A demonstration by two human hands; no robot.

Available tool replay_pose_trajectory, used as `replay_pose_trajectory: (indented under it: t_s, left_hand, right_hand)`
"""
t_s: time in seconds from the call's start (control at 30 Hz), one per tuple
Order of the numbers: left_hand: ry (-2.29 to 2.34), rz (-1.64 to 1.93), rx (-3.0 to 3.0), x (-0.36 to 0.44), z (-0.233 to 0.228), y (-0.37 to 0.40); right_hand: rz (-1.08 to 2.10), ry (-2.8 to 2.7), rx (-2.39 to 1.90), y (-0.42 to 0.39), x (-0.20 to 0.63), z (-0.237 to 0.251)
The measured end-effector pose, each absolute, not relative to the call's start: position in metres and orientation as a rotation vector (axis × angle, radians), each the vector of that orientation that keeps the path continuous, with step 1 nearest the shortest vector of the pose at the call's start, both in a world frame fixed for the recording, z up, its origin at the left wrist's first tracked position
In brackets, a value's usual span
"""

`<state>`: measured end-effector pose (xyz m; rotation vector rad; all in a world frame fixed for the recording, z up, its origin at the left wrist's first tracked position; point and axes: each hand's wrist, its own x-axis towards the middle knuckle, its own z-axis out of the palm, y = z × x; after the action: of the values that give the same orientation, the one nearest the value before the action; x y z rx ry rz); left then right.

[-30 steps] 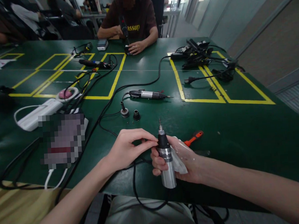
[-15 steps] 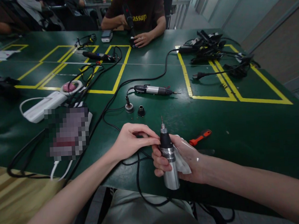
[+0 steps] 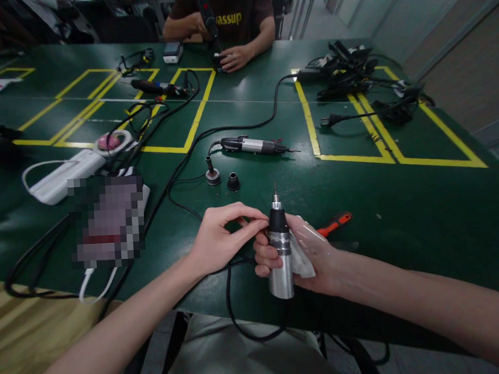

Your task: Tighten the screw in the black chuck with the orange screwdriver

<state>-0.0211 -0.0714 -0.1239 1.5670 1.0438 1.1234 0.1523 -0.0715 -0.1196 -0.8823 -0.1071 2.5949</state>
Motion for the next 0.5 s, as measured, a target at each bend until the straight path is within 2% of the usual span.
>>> replay_pose_trajectory:
  t_s: [0.2,0.5]
  left_hand:
    - [1.002,1.181,1.656,-0.0212,-0.1232,-0.0721]
    - [0.924,1.104,1.363,-0.0251,-0.1229,-0.0665]
  right_hand:
    - [2.547,-0.11,-0.972,-0.0699,0.1504,-0.1164]
    - [2.604,-0.116,-0.966,-0.0719,0.1504,-0.1153]
